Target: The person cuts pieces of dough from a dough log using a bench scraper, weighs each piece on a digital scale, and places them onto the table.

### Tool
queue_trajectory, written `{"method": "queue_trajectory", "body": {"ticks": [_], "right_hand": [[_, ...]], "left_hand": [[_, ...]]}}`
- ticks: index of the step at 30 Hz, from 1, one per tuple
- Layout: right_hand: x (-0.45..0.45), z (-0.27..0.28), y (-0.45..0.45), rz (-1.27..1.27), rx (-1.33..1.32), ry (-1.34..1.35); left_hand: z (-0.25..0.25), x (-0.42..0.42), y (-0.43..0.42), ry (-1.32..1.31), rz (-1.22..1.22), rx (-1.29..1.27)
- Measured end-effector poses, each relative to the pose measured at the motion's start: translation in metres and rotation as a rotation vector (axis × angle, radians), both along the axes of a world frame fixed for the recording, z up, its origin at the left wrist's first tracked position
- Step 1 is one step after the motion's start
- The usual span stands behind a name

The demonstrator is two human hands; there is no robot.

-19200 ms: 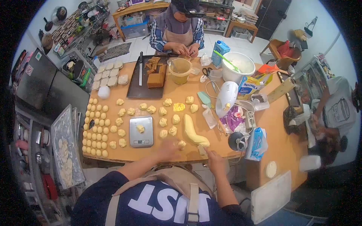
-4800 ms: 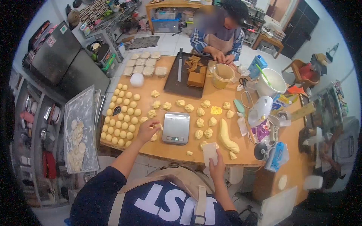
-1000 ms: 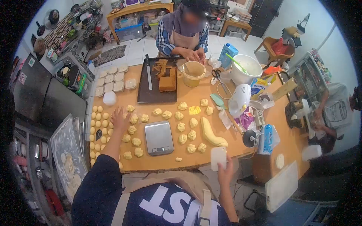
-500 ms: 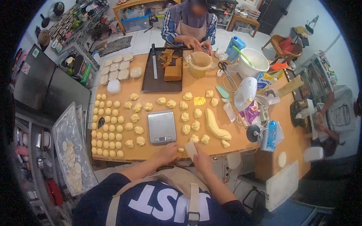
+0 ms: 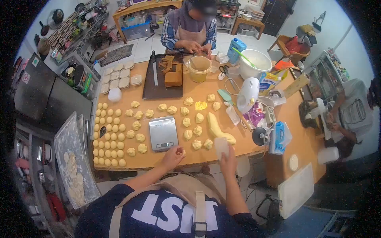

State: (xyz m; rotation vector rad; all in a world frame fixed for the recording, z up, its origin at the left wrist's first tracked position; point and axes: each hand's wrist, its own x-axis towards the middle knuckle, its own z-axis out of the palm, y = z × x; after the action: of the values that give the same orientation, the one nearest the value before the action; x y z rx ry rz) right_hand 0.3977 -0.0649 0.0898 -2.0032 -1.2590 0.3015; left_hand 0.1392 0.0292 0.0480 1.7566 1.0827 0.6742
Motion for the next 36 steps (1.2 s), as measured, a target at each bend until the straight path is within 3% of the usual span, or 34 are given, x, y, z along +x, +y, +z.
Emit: {"method": "queue_trajectory", "body": {"ticks": [2,5,15,22,31,34,36], "right_hand": [[0.026,0.021,-0.006,-0.136,-0.158,-0.01],[0.057,0.041,-0.012,-0.118,-0.35,-0.167],[0.126,0.003,0.015,0.368,-0.288,-0.392],[0.131,-0.012,0.047,0.48,-0.579,-0.471],[0.12,-0.019,0.038,0.484,-0.619,-0.152],[0.122,-0.048,0.034,0.57,-0.409,-0.048],[0.118,-0.042,0.03,0.499,-0.522,0.381]], "left_hand": [[-0.007,0.006,-0.001,-0.014,-0.01,0.087],[-0.003,0.013,-0.001,0.02,-0.058,0.122],[-0.006,0.078,-0.021,0.139,-0.095,0.048],[-0.014,0.113,-0.043,0.25,0.117,0.081],[-0.032,0.146,-0.06,0.144,0.281,-0.093],[-0.035,0.16,-0.061,0.093,0.329,-0.167],[-0.036,0.168,-0.06,0.041,0.38,-0.261]]}}
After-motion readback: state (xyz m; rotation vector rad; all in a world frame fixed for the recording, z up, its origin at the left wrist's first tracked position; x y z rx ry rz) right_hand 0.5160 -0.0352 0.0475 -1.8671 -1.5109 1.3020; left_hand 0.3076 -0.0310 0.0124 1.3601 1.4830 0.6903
